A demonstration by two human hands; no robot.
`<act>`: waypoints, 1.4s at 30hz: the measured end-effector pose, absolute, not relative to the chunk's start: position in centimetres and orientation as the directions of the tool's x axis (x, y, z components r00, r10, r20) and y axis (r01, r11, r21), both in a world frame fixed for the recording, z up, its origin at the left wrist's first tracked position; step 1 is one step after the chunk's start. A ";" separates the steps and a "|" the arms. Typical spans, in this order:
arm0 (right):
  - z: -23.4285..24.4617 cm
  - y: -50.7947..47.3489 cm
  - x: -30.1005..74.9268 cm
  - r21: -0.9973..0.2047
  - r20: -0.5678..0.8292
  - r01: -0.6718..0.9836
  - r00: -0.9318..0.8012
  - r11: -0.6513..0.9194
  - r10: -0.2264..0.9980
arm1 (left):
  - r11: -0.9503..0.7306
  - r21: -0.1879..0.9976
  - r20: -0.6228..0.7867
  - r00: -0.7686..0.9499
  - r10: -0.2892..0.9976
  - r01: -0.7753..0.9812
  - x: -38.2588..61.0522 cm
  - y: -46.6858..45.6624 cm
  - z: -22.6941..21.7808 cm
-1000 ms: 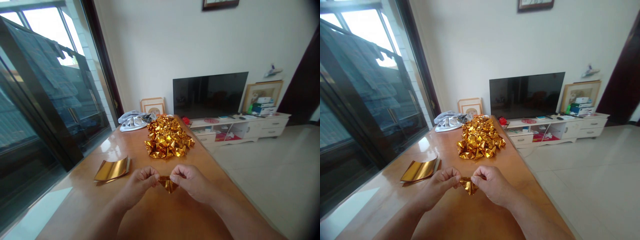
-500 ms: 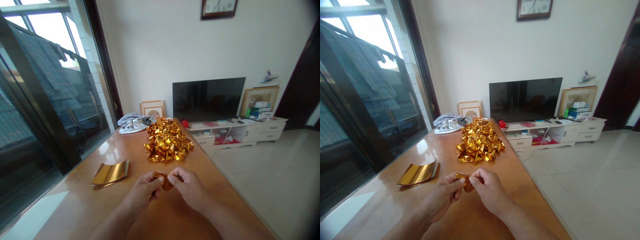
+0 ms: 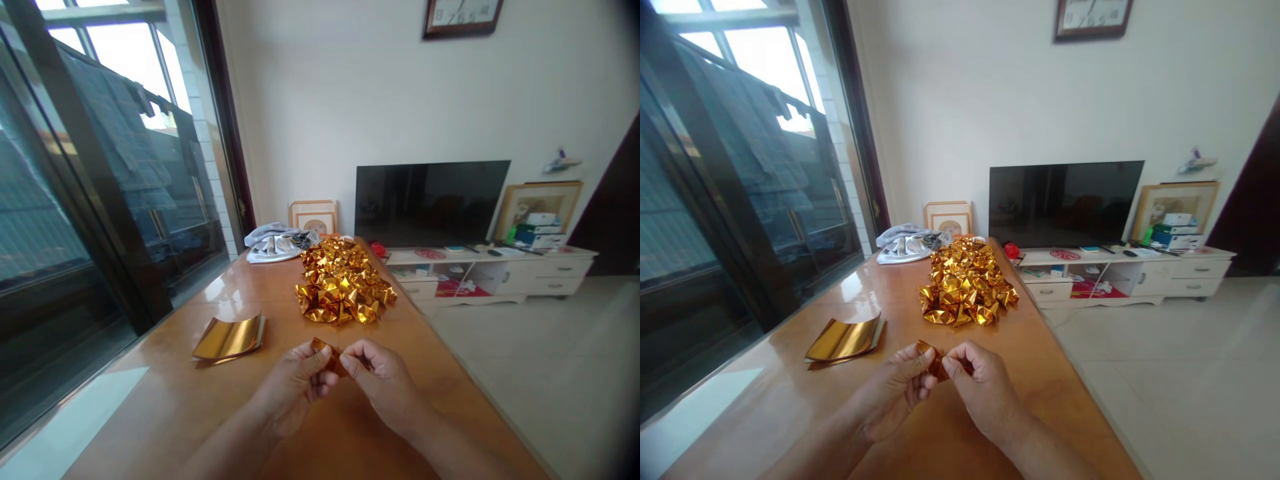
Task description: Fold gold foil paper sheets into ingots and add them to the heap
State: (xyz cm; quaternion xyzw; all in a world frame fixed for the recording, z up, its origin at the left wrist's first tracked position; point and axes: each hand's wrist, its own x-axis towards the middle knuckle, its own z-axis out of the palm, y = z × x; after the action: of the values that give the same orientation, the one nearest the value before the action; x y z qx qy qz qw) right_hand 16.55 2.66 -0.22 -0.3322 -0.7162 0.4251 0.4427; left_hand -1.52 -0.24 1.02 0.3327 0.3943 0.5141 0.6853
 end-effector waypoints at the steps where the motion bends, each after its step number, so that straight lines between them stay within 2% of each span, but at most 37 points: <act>1: -0.3 2.7 16.6 -0.893 0.349 0.135 -0.391 0.428 0.852 | 0.255 0.860 -0.197 0.174 0.965 -0.443 -1.6 -0.2 1.0; 6: 0.0 3.0 17.4 -0.850 0.350 0.265 -0.364 0.456 0.863 | 0.240 0.903 -0.193 0.162 0.968 -0.356 -2.0 -0.2 0.8; 12: 0.7 2.5 17.5 -0.850 0.385 0.224 -0.356 0.477 0.852 | 0.214 0.972 -0.192 0.204 0.960 -0.092 -0.7 -1.1 1.4; 19: 0.4 2.1 17.0 -0.916 0.269 0.158 -0.442 0.370 0.856 | 0.155 0.981 -0.181 0.274 0.945 0.114 0.0 -1.9 2.2; 32: 1.2 2.1 17.6 -0.900 0.251 0.200 -0.491 0.388 0.835 | 0.164 0.974 -0.206 0.310 0.928 0.155 -0.2 -1.8 1.9; 39: 1.4 2.4 17.8 -0.931 0.217 0.145 -0.518 0.335 0.827 | 0.159 0.981 -0.187 0.332 0.925 0.111 -0.3 -1.9 2.0; 42: 1.5 2.6 17.9 -0.927 0.216 0.171 -0.484 0.334 0.848 | 0.149 0.986 -0.164 0.293 0.942 0.073 -0.5 -1.7 2.2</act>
State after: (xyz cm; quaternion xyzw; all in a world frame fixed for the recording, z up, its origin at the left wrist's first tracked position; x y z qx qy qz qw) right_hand 17.91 2.56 1.53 -0.3496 -0.7290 0.4591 0.3683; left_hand -0.55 -1.69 2.19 0.5408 0.4694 0.3650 0.5949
